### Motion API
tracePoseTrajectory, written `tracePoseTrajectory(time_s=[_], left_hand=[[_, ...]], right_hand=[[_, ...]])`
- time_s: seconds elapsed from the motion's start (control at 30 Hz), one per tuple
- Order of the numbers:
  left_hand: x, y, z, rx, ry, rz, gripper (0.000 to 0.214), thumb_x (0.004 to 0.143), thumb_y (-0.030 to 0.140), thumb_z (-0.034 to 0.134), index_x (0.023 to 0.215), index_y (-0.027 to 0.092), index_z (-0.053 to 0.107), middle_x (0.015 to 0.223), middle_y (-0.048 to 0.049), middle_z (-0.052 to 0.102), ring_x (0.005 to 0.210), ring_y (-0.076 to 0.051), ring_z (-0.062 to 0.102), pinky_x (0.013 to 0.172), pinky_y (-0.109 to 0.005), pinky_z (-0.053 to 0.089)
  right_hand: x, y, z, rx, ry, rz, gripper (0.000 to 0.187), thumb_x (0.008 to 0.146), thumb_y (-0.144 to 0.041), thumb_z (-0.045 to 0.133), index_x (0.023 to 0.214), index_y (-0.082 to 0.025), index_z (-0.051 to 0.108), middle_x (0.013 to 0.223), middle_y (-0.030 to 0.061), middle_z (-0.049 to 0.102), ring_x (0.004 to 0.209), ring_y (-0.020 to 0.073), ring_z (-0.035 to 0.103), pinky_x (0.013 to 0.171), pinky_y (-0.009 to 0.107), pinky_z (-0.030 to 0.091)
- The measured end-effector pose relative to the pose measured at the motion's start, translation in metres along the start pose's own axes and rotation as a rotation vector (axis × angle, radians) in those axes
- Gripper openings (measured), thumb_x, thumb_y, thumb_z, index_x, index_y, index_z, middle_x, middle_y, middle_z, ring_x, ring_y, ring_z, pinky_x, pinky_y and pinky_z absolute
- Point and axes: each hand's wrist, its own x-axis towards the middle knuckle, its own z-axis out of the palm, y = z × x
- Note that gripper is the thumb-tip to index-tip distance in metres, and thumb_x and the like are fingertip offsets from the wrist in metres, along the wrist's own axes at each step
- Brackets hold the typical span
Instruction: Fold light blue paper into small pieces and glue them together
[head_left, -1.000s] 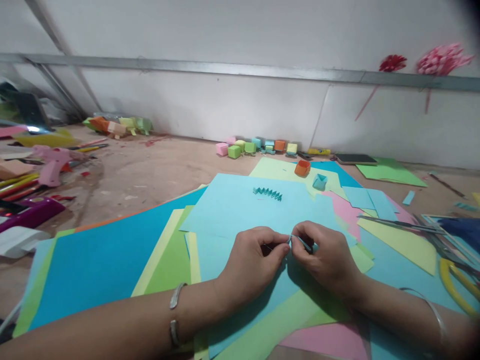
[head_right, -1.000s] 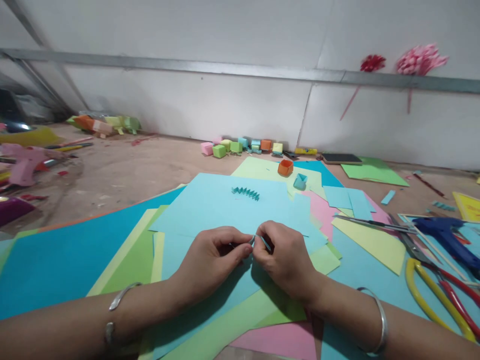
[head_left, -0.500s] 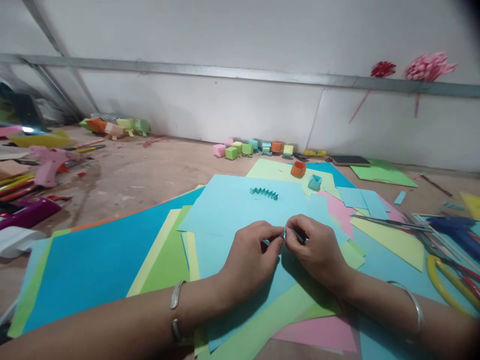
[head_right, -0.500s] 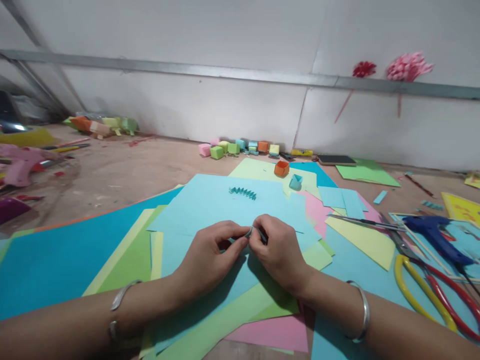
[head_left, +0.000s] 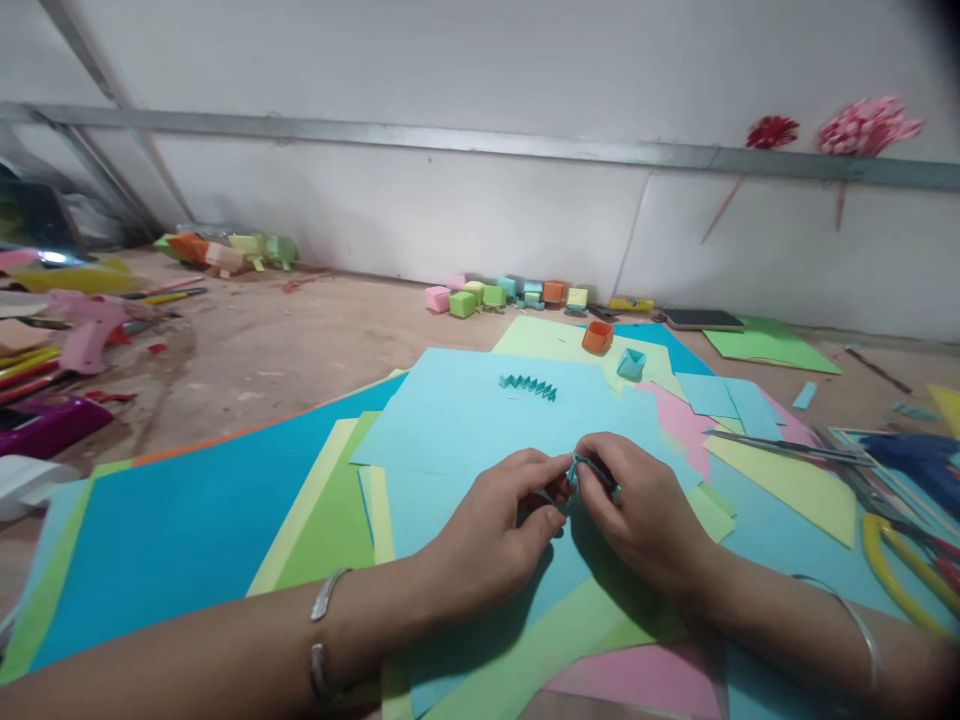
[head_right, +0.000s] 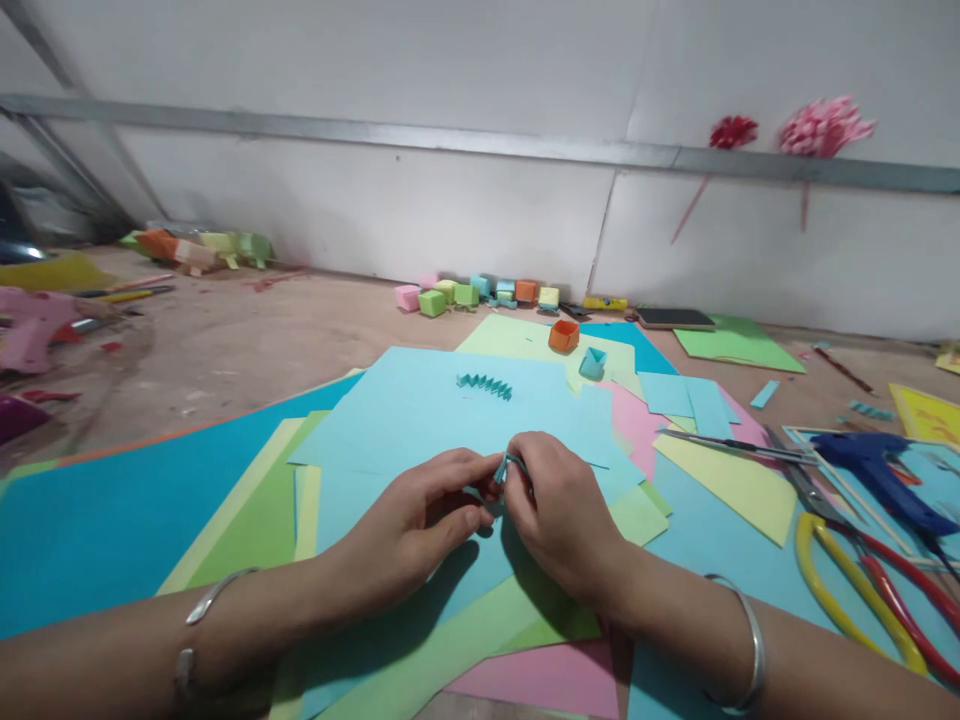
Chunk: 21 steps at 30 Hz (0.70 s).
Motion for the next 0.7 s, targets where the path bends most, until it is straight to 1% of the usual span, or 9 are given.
tracePoseTrajectory(time_s=[0.13, 0.2, 0.33, 0.4, 0.5, 0.57, 0.63, 0.7], left_hand=[[-0.0010, 0.0000, -0.0018, -0.069, -0.014, 0.013, 0.043, 0.083, 0.014, 0.052, 0.123, 0.023, 0.063, 0.101, -0.0074, 0.054, 0.092, -0.020, 0.056, 0.081, -0.036, 0.053], [-0.0018, 0.0002, -0.0028, -0.065, -0.030, 0.022, 0.045, 0.083, 0.014, 0.050, 0.126, 0.024, 0.061, 0.099, -0.0067, 0.053, 0.091, -0.019, 0.055, 0.080, -0.036, 0.052], [-0.0029, 0.0008, -0.0032, 0.014, -0.050, 0.049, 0.049, 0.083, 0.013, 0.048, 0.130, 0.023, 0.057, 0.092, -0.0051, 0.050, 0.085, -0.018, 0.051, 0.076, -0.034, 0.050], [-0.0031, 0.0003, -0.0028, 0.059, -0.063, 0.094, 0.051, 0.082, 0.012, 0.047, 0.132, 0.021, 0.055, 0.091, -0.0054, 0.050, 0.084, -0.019, 0.050, 0.077, -0.035, 0.049], [-0.0041, -0.0008, -0.0020, 0.114, -0.075, 0.141, 0.055, 0.083, 0.012, 0.045, 0.137, 0.020, 0.050, 0.093, -0.0061, 0.050, 0.084, -0.019, 0.050, 0.077, -0.036, 0.048], [-0.0048, -0.0007, -0.0018, 0.138, -0.081, 0.166, 0.058, 0.083, 0.013, 0.045, 0.140, 0.020, 0.046, 0.096, -0.0071, 0.050, 0.085, -0.019, 0.050, 0.078, -0.036, 0.049], [-0.0047, 0.0005, -0.0023, 0.156, -0.081, 0.207, 0.060, 0.083, 0.013, 0.047, 0.142, 0.019, 0.043, 0.101, -0.0088, 0.053, 0.089, -0.020, 0.051, 0.081, -0.036, 0.050], [-0.0029, 0.0021, -0.0040, 0.176, -0.038, 0.222, 0.053, 0.085, 0.016, 0.048, 0.138, 0.019, 0.049, 0.101, -0.0092, 0.056, 0.090, -0.019, 0.054, 0.081, -0.035, 0.050]], right_hand=[[0.0001, -0.0033, -0.0031, 0.046, 0.014, -0.022, 0.014, 0.084, -0.013, 0.041, 0.083, -0.019, 0.054, 0.073, 0.0030, 0.059, 0.064, 0.0149, 0.053, 0.059, 0.026, 0.043], [-0.0007, -0.0031, -0.0042, 0.076, 0.025, -0.020, 0.016, 0.084, -0.012, 0.042, 0.087, -0.019, 0.056, 0.076, 0.0041, 0.061, 0.067, 0.0156, 0.055, 0.061, 0.026, 0.045], [-0.0029, -0.0011, -0.0040, 0.104, 0.040, -0.046, 0.022, 0.080, -0.009, 0.043, 0.095, -0.018, 0.057, 0.082, 0.0054, 0.065, 0.069, 0.0160, 0.059, 0.064, 0.028, 0.048], [-0.0034, -0.0009, -0.0030, 0.103, 0.058, -0.067, 0.025, 0.079, -0.009, 0.044, 0.098, -0.018, 0.057, 0.083, 0.0058, 0.066, 0.069, 0.0163, 0.060, 0.064, 0.028, 0.049], [-0.0034, -0.0018, -0.0023, 0.109, 0.083, -0.074, 0.024, 0.079, -0.009, 0.045, 0.098, -0.017, 0.058, 0.084, 0.0066, 0.067, 0.071, 0.0167, 0.060, 0.065, 0.029, 0.050], [-0.0028, -0.0023, -0.0034, 0.146, 0.080, -0.044, 0.022, 0.080, -0.010, 0.045, 0.097, -0.017, 0.058, 0.084, 0.0063, 0.067, 0.071, 0.0165, 0.060, 0.066, 0.030, 0.050], [-0.0020, -0.0020, -0.0055, 0.231, 0.048, 0.017, 0.019, 0.083, -0.011, 0.045, 0.095, -0.017, 0.059, 0.082, 0.0048, 0.066, 0.070, 0.0157, 0.061, 0.066, 0.029, 0.051], [-0.0013, -0.0005, -0.0072, 0.340, 0.016, 0.093, 0.018, 0.088, -0.014, 0.044, 0.094, -0.018, 0.061, 0.080, 0.0034, 0.066, 0.069, 0.0146, 0.061, 0.066, 0.028, 0.052]])
